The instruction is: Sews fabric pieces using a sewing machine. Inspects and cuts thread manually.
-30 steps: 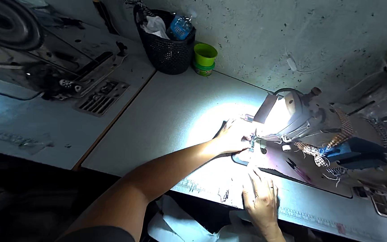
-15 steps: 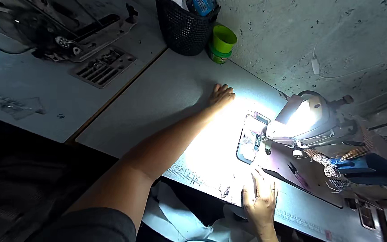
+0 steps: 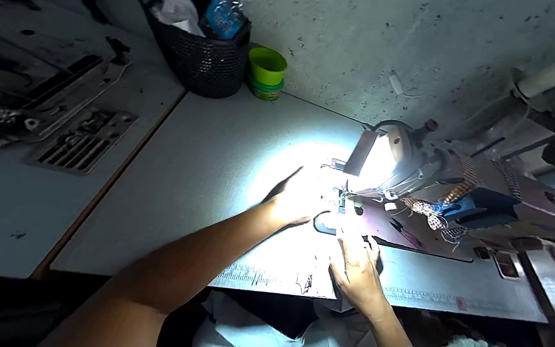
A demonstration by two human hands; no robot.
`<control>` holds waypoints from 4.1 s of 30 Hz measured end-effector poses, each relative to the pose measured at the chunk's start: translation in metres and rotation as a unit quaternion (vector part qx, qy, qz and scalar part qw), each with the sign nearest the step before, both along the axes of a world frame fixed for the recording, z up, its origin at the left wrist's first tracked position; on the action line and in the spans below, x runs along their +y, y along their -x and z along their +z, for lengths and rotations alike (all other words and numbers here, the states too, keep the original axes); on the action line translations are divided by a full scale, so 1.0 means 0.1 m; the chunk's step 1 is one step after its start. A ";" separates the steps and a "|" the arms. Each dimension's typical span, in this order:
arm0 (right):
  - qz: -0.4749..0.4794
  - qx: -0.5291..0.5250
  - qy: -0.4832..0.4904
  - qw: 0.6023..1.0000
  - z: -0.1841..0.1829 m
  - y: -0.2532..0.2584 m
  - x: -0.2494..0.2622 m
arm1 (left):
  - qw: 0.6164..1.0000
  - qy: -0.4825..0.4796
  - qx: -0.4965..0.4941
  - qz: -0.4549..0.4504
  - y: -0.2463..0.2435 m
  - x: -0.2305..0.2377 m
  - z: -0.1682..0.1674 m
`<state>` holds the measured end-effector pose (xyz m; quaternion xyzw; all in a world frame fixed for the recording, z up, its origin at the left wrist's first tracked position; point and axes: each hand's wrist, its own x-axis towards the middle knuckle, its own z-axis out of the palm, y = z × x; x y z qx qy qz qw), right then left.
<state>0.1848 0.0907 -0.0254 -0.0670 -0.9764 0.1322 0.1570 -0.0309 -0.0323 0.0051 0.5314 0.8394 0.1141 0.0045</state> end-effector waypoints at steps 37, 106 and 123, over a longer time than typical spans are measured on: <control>-0.001 0.108 0.109 0.988 0.01 -0.19 -0.26 | 0.990 -0.022 -0.043 -0.134 -0.38 -0.33 -0.16; -0.116 0.100 0.182 0.971 0.13 0.13 -0.11 | 0.950 -0.105 -0.241 0.167 -0.64 0.27 0.17; -0.144 0.041 0.183 0.972 0.24 0.37 -0.07 | 0.982 -0.130 -0.026 -0.132 -0.32 -0.02 -0.19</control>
